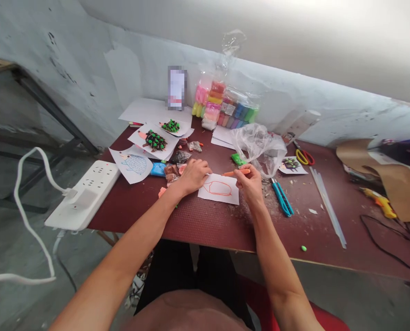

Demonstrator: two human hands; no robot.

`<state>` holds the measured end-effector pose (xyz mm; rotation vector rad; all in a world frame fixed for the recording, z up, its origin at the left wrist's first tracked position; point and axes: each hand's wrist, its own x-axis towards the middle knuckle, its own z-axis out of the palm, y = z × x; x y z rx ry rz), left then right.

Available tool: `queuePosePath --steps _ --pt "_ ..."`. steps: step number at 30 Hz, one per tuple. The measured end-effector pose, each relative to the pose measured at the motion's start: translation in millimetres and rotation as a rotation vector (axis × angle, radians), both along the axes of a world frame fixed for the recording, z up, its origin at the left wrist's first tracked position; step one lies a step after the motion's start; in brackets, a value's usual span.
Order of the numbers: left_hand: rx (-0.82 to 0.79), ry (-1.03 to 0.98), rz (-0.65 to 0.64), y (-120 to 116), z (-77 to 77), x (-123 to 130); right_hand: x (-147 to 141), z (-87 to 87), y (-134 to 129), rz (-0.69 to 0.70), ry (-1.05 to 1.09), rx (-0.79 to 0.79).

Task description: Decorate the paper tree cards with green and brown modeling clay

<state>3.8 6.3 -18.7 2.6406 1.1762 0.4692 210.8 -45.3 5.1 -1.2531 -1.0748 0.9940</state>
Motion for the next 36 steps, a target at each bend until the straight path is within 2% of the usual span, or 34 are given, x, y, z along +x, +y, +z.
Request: queuePosePath --steps 6,14,22,36 --pt "-0.052 0.014 0.006 2 -6.2 0 -10 -0.2 -3 0.129 -0.034 -0.088" --pt "-0.09 -0.004 0.015 3 -6.1 0 -5 -5.3 -2 0.047 -0.121 -0.048" --pt "-0.087 -0.019 0.007 2 -5.0 0 -17 -14.5 -2 0.055 -0.398 -0.031" --pt "-0.069 -0.001 0.018 2 -5.5 1 -17 -19.9 0 0.09 -0.429 -0.006"
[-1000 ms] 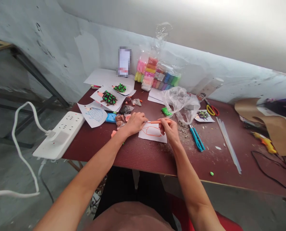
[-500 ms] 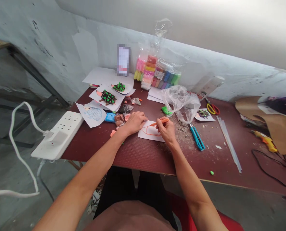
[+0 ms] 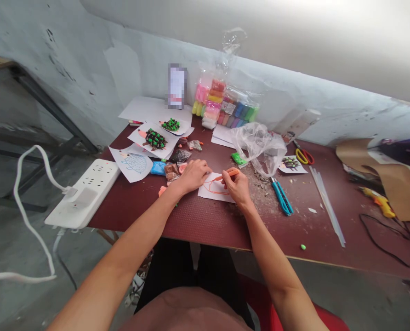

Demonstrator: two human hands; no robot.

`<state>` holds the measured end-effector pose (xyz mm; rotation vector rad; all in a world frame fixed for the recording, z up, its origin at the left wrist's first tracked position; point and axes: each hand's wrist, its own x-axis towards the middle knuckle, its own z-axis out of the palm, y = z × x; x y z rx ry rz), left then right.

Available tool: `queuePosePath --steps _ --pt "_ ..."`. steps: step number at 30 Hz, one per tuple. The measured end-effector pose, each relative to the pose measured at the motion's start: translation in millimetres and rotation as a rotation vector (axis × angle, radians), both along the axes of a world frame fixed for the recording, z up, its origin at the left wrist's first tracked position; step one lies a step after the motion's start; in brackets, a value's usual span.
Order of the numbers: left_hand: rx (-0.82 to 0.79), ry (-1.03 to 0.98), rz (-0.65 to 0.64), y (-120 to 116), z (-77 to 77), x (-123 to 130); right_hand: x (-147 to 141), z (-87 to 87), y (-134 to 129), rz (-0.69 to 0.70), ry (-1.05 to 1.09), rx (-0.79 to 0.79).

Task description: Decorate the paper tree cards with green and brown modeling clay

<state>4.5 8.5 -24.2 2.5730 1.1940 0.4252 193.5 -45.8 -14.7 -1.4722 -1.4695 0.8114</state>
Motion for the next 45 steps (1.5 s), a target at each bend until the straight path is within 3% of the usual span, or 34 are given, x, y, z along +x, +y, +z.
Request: queuePosePath --steps 22,45 --pt "-0.004 -0.014 -0.004 0 0.4 0 2 -0.9 2 0.019 0.012 -0.01" --pt "-0.007 0.005 0.011 -1 0.0 0 17 5.0 0 -0.168 -0.159 0.072"
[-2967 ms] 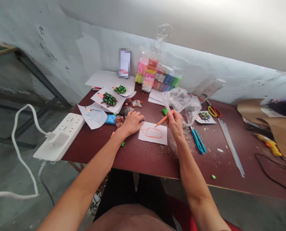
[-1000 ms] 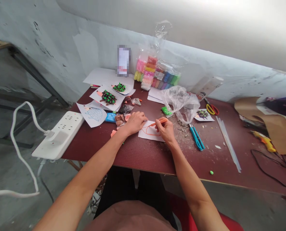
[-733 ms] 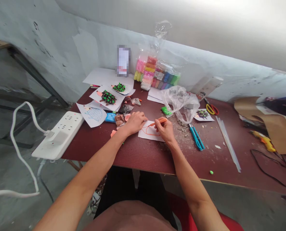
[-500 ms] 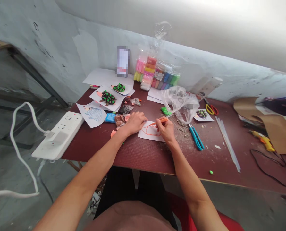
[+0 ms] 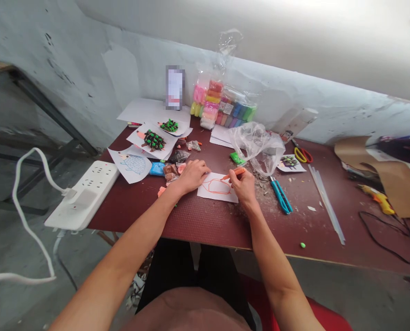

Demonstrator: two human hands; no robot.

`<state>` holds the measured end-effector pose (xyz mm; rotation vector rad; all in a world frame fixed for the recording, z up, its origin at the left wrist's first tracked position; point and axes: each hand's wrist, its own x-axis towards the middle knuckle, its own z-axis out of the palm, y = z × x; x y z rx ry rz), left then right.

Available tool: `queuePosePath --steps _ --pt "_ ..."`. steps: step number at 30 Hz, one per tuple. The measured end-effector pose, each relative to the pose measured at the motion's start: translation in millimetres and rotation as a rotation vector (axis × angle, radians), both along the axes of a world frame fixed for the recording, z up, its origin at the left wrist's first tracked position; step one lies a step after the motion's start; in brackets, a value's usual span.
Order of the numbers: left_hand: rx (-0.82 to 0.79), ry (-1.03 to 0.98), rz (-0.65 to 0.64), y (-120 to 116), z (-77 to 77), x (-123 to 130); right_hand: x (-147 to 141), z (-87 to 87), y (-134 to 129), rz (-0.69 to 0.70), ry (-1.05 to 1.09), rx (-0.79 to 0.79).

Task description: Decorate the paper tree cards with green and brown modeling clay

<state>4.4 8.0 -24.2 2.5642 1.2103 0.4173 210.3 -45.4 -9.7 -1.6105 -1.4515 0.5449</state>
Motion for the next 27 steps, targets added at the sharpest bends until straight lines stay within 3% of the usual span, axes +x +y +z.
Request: queuePosePath --steps 16,27 --pt "-0.034 0.005 -0.012 -1 4.7 -1 5 10.1 -2 -0.095 -0.056 0.016" --pt "-0.016 0.006 0.003 -3 6.9 1 6 5.8 -3 -0.032 -0.039 0.037"
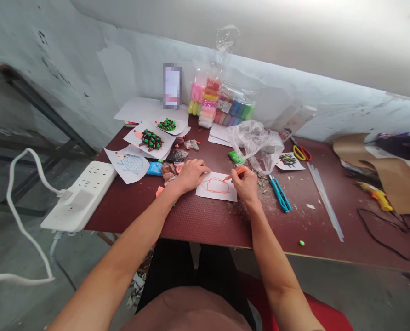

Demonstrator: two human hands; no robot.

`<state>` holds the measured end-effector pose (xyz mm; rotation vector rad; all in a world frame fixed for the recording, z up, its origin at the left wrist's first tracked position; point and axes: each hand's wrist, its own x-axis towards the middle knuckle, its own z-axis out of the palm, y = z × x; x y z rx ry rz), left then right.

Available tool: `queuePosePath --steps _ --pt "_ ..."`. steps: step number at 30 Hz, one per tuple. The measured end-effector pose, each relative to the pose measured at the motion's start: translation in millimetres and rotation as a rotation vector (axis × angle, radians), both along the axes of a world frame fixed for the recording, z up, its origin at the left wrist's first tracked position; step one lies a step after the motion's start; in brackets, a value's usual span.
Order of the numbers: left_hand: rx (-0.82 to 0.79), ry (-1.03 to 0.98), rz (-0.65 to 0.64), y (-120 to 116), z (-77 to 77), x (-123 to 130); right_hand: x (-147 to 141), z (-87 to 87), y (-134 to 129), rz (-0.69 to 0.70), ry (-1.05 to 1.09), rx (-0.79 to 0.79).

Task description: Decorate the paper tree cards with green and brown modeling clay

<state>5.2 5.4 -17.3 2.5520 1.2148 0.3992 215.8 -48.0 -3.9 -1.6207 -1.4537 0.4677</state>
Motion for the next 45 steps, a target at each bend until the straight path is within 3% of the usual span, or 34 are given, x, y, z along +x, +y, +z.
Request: queuePosePath --steps 11,36,45 --pt "0.011 0.021 -0.003 0 -3.5 0 -6 -5.3 -1 0.106 0.004 0.017" --pt "0.047 -0.016 -0.015 4 -14.6 -1 2 2.8 -23 -0.114 -0.11 0.034" --pt "0.053 -0.007 -0.006 3 -13.7 0 6 1.6 -26 -0.126 -0.082 0.028"
